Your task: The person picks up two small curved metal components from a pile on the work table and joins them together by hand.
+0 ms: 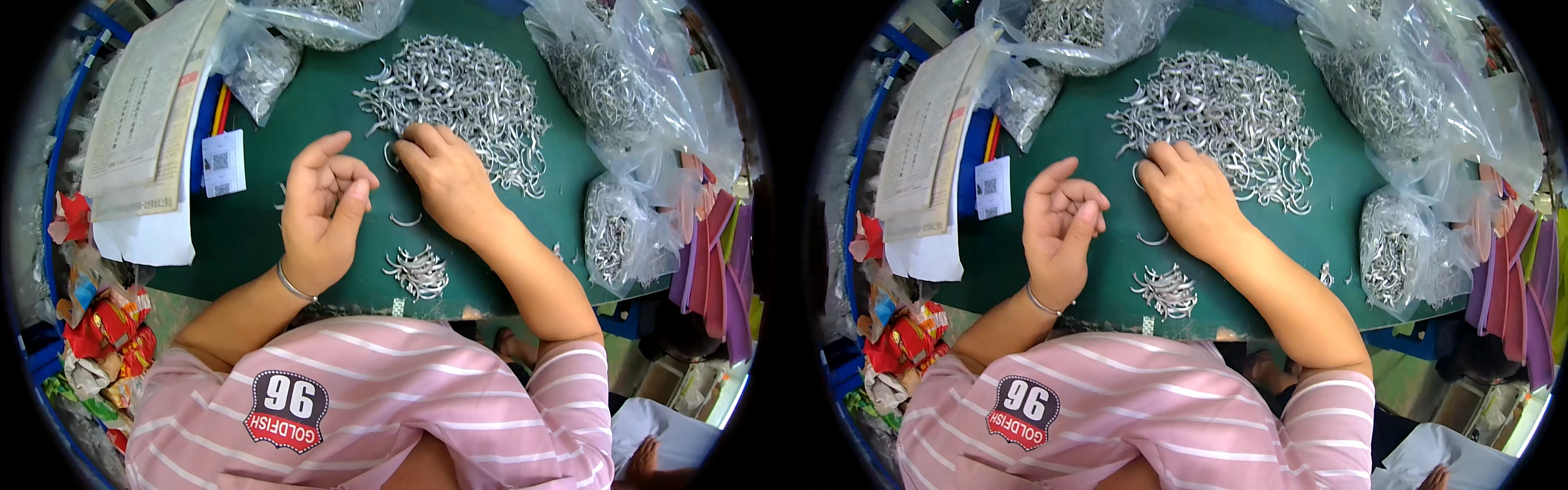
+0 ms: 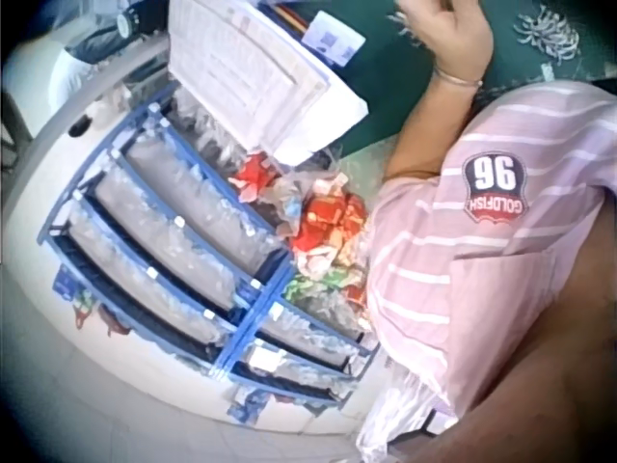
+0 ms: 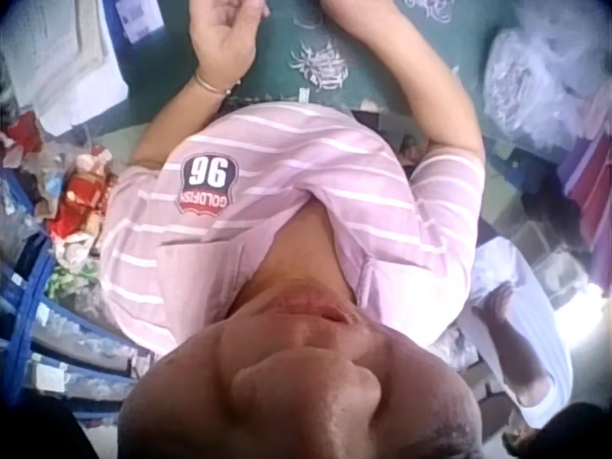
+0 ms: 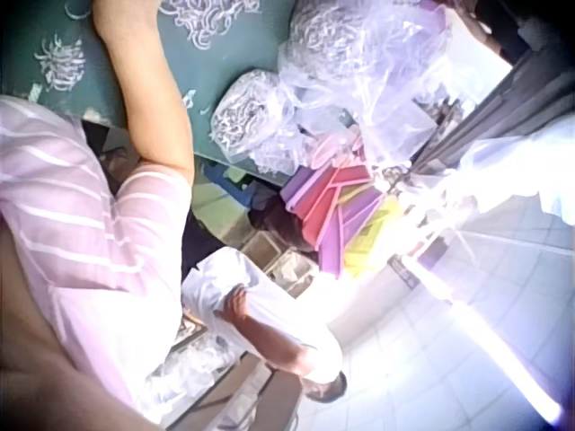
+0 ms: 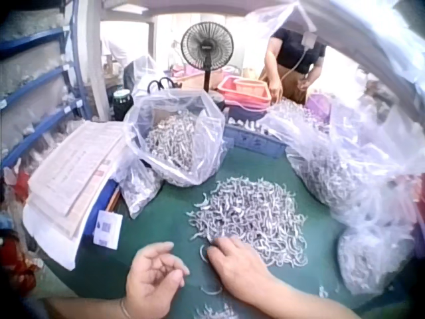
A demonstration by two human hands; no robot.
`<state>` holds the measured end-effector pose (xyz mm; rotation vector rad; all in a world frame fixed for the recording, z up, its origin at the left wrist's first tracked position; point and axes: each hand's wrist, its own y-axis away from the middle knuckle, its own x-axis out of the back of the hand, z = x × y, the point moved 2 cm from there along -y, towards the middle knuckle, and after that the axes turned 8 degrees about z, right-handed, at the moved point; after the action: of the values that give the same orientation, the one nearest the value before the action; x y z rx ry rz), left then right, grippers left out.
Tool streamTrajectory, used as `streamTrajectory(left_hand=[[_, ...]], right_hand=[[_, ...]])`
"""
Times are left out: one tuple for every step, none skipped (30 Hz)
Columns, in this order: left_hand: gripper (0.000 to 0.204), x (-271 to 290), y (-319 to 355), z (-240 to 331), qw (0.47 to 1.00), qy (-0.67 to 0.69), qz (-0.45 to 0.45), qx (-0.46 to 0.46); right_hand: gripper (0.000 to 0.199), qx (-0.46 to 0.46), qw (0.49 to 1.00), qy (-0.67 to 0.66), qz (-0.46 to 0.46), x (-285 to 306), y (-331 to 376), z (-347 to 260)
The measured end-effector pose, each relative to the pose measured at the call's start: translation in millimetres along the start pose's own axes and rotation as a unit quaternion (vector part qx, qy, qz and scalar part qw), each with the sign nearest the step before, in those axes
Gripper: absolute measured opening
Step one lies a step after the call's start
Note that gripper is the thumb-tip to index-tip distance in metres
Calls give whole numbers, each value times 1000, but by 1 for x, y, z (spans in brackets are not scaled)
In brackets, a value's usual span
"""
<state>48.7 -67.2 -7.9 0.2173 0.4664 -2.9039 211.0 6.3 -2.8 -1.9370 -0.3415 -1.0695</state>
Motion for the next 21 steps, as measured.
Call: streamTrajectory(left_hand=[[46,0,-1,-1,1000,-1,-7,-5],[46,1,-2,-1,1000,-2,-15,-9],[46,0,1,-2,1000,-1,-17,-6],[47,0,1,-1,1000,-5,-20,1],[47,1,-1,1,999,-8,-32,1],[47,2,1,2,999,-7,-41,4],[47,1,2,1,999,-5,-51,7],[48,-1,4,-1,999,2,-51,8],[49,-1,5,-1,998,2,-57,11],[49,-1,6,-2,998,2,-63,15],[48,-1,7,-2,998,-9,-65,18],[46,-2,6,-2,997,-20,-68,17],[45,-2,6,-2,997,-31,-70,15],[44,-3,8,-4,996,-51,-79,12],[35,-6,7,-5,993,-74,-86,15],[28,-6,6,-2,987,-114,-117,1],[21,-6,5,1,977,-153,-147,-12],[13,-7,5,1,978,-164,-125,-21],[13,-6,3,1,975,-184,-118,-35],[12,-5,1,1,972,-203,-111,-49],[11,-4,0,1,967,-223,-103,-63]], right_hand=[[20,-7,1000,-1,-6,0,-1,4],[19,-15,1000,-1,-13,3,0,8],[18,-24,999,-5,-28,5,5,9],[15,-40,998,-39,20,9,6,10],[15,-86,992,-92,20,13,9,11],[15,-132,981,-144,15,19,13,10],[14,-179,965,-194,10,25,16,10],[14,-200,956,-214,0,30,18,9],[13,-216,950,-224,-6,34,18,5],[12,-232,944,-233,-12,38,19,0],[11,-248,938,-242,-18,40,22,-3],[10,-247,936,-251,-22,39,24,-4],[10,-236,937,-258,-20,39,26,-8],[10,-224,938,-265,-19,39,27,-13],[10,-211,939,-271,-15,40,27,-16],[11,-198,937,-287,-19,38,29,-20],[11,-197,937,-286,-31,37,28,-26],[11,-188,939,-286,-38,37,27,-25],[12,-179,940,-287,-45,35,26,-23],[13,-168,954,-246,-32,34,24,-20],[13,-157,966,-205,-19,32,20,-14]])
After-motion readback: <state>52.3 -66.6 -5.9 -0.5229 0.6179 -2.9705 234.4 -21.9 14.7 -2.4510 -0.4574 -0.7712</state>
